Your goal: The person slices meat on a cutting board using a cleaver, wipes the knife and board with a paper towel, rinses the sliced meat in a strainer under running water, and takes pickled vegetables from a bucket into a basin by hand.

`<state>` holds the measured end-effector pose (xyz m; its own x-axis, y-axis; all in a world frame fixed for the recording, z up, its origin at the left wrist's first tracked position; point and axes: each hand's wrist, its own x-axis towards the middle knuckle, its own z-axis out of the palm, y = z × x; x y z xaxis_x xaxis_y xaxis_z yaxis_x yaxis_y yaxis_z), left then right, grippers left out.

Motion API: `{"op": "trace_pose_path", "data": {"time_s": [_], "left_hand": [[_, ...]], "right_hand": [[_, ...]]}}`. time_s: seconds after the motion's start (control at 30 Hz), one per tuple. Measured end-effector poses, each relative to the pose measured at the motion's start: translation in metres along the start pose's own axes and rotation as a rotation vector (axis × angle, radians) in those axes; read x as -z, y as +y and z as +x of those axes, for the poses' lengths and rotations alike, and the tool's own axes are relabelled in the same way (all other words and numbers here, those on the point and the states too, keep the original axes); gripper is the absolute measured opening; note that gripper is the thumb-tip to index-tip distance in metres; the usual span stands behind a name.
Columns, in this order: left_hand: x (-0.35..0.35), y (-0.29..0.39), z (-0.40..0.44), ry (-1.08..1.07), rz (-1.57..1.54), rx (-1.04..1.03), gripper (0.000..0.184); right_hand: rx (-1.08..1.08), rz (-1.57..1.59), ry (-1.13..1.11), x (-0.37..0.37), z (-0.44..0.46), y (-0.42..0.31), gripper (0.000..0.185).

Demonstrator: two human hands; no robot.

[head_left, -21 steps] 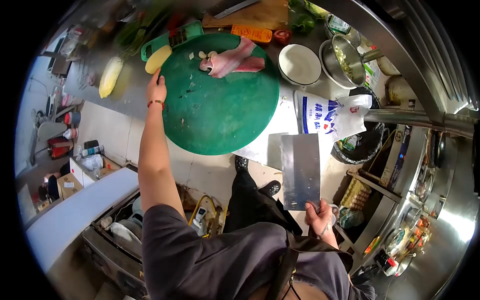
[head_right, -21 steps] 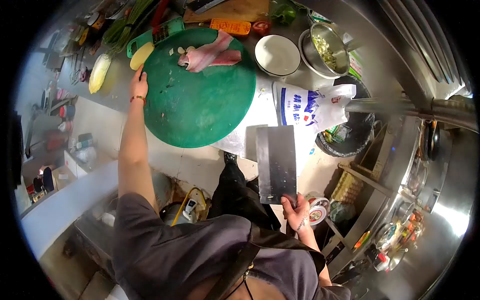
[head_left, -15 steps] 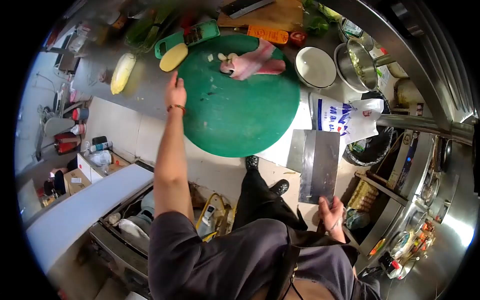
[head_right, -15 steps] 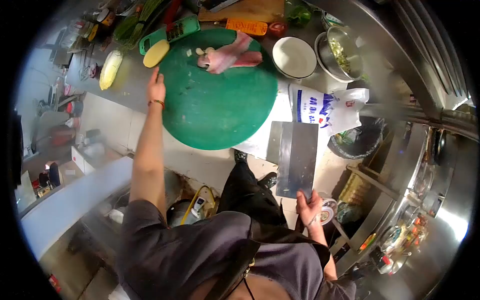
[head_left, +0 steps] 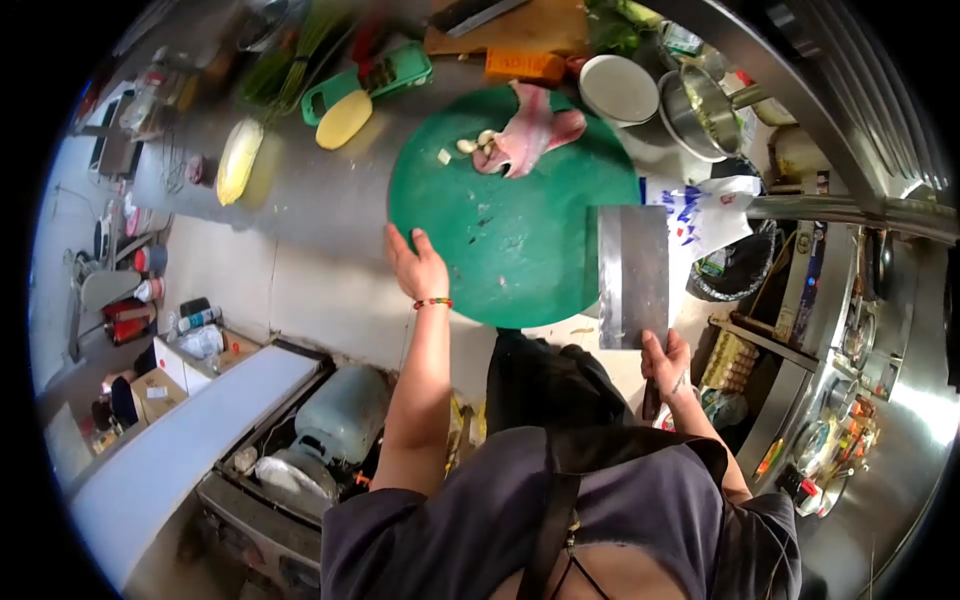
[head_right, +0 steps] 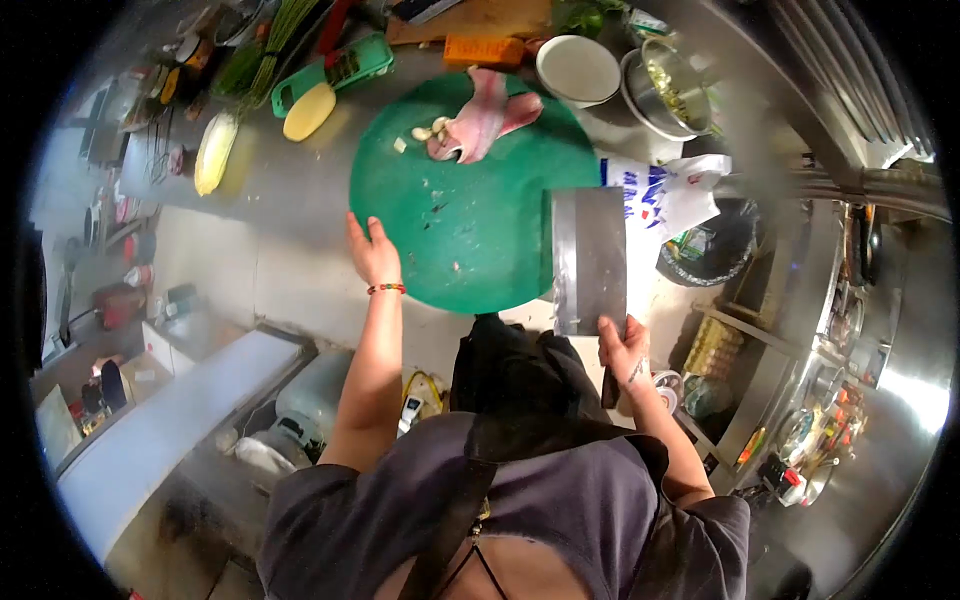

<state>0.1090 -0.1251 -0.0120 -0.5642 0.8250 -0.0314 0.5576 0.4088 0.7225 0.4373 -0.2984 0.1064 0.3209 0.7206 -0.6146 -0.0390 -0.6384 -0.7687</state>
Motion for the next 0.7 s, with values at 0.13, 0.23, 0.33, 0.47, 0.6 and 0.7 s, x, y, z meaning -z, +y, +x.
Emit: {"op": "trace_pose_path", "data": {"time_s": [0.13,0.23,0.33,0.47,0.6,0.7], "left_hand": [[0.021,-0.004,-0.014,-0.093,-0.136,0.031,0.053],[0.030,-0.020,-0.004,-0.140,-0.303,0.058,0.046],[0.041,-0.025,0.003,-0.183,-0.341,0.104,0.039],[0.034,-0.047,0.014,-0.250,-0.495,0.184,0.040],[0.038,-0.041,0.014,-0.234,-0.515,0.186,0.038],[0.039,-0.039,0.013,-0.265,-0.494,0.221,0.038]], "right_hand": [[0.030,0.004,0.040,-0.016,0.026,0.020,0.024],[0.062,0.080,0.123,-0.035,0.042,0.028,0.023],[0.064,0.156,0.082,-0.058,0.047,0.029,0.023],[0.058,0.113,0.020,-0.085,0.047,0.021,0.024],[0.125,-0.017,-0.049,-0.116,0.049,0.019,0.025],[0.185,-0.121,-0.060,-0.138,0.056,0.033,0.026]]}}
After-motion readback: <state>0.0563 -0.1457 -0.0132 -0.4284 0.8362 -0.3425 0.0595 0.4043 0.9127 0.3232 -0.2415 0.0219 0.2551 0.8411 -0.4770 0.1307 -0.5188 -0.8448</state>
